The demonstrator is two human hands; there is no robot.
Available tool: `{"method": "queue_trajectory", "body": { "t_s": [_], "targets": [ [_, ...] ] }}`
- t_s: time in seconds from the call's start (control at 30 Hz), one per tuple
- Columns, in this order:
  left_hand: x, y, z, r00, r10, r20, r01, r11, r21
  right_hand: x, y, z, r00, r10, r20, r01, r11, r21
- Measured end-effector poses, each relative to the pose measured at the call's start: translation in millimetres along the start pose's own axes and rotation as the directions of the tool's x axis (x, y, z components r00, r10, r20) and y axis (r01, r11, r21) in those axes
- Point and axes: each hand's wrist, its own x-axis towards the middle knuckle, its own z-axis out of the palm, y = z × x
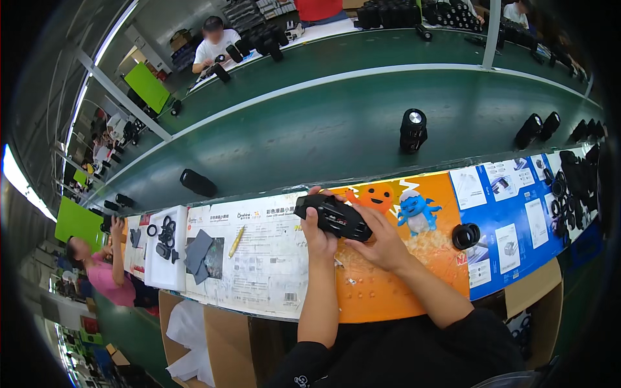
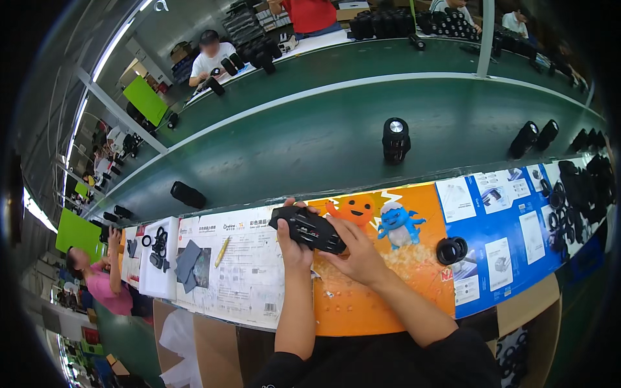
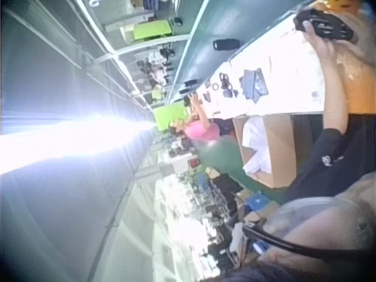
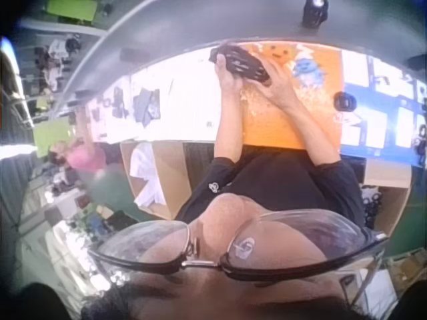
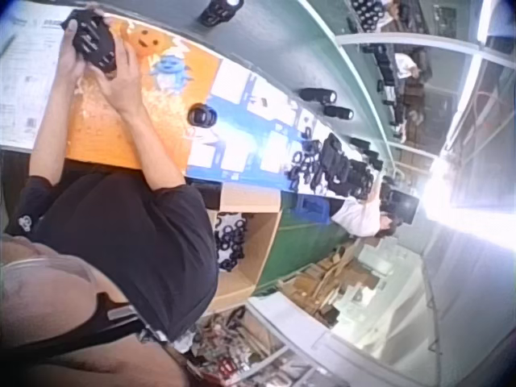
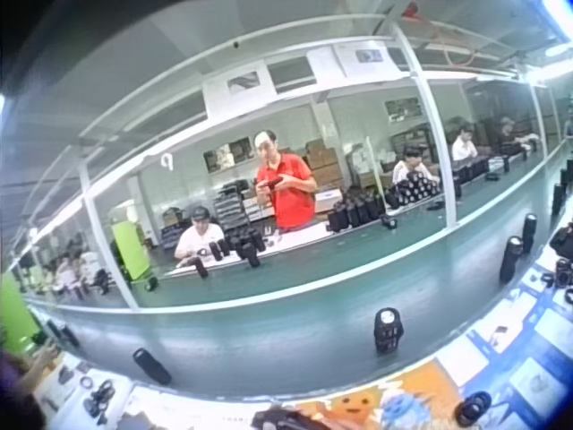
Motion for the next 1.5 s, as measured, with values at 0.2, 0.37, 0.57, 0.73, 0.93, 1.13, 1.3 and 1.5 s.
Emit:
{"method": "queue_trajectory", "body": {
  "t_s": [0.2,0.37,0.57,0.73,0.93,1.13,1.3,1.5],
  "targets": [
    [-0.4,-13.3,6.8,0.987,-0.073,0.145,0.092,0.987,-0.129,-1.2,1.3,-8.8,0.995,0.094,0.021,-0.096,0.979,0.178],
    [-3.7,-15.7,16.6,0.993,-0.081,0.089,0.077,0.996,0.048,-3.7,4.4,-9.9,0.996,0.092,-0.010,-0.089,0.982,0.168],
    [-8.0,-8.2,21.0,0.993,-0.082,0.082,0.074,0.993,0.093,-12.0,7.1,-5.5,0.997,-0.012,-0.074,0.015,0.999,0.049],
    [-6.7,-8.5,18.6,0.981,-0.097,0.168,0.087,0.994,0.065,-11.5,7.7,-8.4,0.999,0.046,-0.015,-0.044,0.991,0.127],
    [-9.3,-13.5,26.2,0.988,-0.084,0.130,0.078,0.996,0.050,-12.9,15.5,-4.3,0.985,0.171,0.024,-0.172,0.952,0.253],
    [-9.3,-13.2,31.8,0.985,-0.114,0.130,0.108,0.993,0.053,-10.4,18.2,-5.0,0.995,0.099,-0.030,-0.094,0.985,0.145],
    [-9.1,-14.7,18.5,0.971,-0.175,0.166,0.182,0.983,-0.030,-13.2,17.8,-2.9,0.993,0.114,-0.023,-0.110,0.984,0.139],
    [-9.5,-29.5,20.6,0.968,-0.214,0.130,0.229,0.966,-0.118,-16.5,12.5,-4.8,0.991,0.103,-0.086,-0.097,0.993,0.069]
  ]
}}
